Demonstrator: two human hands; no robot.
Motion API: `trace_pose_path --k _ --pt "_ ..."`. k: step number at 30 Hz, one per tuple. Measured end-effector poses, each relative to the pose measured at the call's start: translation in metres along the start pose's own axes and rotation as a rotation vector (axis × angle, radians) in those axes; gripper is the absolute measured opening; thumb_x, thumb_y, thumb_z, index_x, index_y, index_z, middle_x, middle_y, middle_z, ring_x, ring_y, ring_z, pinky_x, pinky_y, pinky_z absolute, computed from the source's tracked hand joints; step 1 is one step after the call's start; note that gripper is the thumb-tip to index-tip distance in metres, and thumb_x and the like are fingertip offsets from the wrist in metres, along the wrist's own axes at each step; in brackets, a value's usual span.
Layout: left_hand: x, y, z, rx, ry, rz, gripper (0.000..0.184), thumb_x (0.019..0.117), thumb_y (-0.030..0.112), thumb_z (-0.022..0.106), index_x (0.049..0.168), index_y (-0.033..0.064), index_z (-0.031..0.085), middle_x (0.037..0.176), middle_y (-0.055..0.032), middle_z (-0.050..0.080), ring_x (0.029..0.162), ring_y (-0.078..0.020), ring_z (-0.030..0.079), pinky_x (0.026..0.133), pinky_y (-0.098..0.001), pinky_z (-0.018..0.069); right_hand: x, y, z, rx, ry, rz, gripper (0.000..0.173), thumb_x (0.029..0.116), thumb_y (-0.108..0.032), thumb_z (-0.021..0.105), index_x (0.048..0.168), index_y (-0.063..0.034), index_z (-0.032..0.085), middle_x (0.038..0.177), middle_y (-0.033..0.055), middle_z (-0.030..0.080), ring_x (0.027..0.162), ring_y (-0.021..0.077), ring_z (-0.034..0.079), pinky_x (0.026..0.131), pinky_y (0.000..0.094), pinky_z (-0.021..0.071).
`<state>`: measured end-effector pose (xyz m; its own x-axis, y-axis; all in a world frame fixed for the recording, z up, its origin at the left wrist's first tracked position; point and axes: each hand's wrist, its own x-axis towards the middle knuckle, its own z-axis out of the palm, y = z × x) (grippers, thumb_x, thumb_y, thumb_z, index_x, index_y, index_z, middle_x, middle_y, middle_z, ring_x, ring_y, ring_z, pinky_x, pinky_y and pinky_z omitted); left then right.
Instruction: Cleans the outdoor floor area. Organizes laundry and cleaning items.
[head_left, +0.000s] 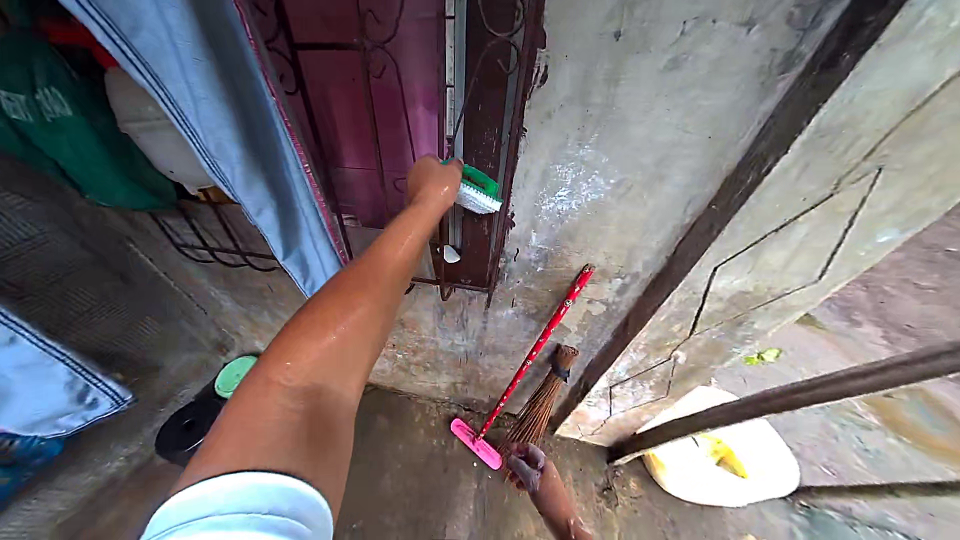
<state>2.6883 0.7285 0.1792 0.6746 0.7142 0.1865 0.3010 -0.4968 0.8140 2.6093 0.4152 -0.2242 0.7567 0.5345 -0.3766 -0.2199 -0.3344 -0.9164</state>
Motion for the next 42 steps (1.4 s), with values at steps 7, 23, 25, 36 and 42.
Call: trace_pose_path --k 7,23,25,36,42 --pt "0.011 0.021 0.004 0.360 0.013 -0.047 0.044 0.1023 0.032 0.055 0.128 -0.0045 0.059 0.122 -0.0273 0.064 0.116 -0.0411 0.063 0.094 -0.0640 0.0492 0.033 0.004 -0.011 -0.032 -0.045 -0.023 0.030 0.1009 -0.012 0.061 0.125 0.0051 0.061 0.102 0.0167 0.070 0.080 0.0194 0.069 0.075 0.0378 0.0595" --pt "-0.157 -0.146 -0.076 0.455 -0.087 -0.051 0.044 0.1031 0.028 0.061 0.142 0.0082 0.056 0.142 -0.0198 0.055 0.119 -0.0347 0.063 0.099 -0.0569 0.0535 0.243 -0.149 -0.119 -0.046 0.482 -0.190 0.056 0.0923 -0.035 0.076 0.132 0.0017 0.059 0.114 0.0170 0.069 0.103 0.0241 0.068 0.093 0.0446 0.0558" --pt "-0.232 -0.215 -0.096 0.468 -0.160 -0.295 0.039 0.1036 0.028 0.061 0.139 0.0110 0.061 0.133 -0.0167 0.064 0.114 -0.0335 0.067 0.097 -0.0594 0.0544 0.222 -0.150 -0.095 -0.019 0.407 -0.143 0.049 0.1029 -0.042 0.059 0.125 0.0021 0.060 0.095 0.0083 0.064 0.079 0.0134 0.061 0.077 0.0354 0.0551" --pt "-0.725 -0.376 -0.067 -0.025 0.134 -1.309 0.038 0.1053 0.021 0.055 0.136 -0.0011 0.061 0.131 -0.0252 0.065 0.126 -0.0417 0.062 0.109 -0.0611 0.0442 0.032 -0.130 0.117 -0.023 -0.230 -0.413 0.013 0.1072 -0.022 0.053 0.096 -0.0152 0.051 0.060 -0.0141 0.047 0.048 -0.0021 0.048 0.054 0.0179 0.0493" --pt "-0.808 -0.351 -0.044 -0.316 0.453 -1.316 0.037 0.1065 0.021 0.053 0.137 0.0009 0.061 0.132 -0.0212 0.066 0.124 -0.0346 0.064 0.110 -0.0541 0.0466 -0.160 -0.099 0.274 -0.056 -1.073 -0.336 0.030 0.1021 -0.015 0.053 0.074 -0.0248 0.052 0.055 -0.0148 0.046 0.047 -0.0008 0.043 0.051 0.0183 0.0439"
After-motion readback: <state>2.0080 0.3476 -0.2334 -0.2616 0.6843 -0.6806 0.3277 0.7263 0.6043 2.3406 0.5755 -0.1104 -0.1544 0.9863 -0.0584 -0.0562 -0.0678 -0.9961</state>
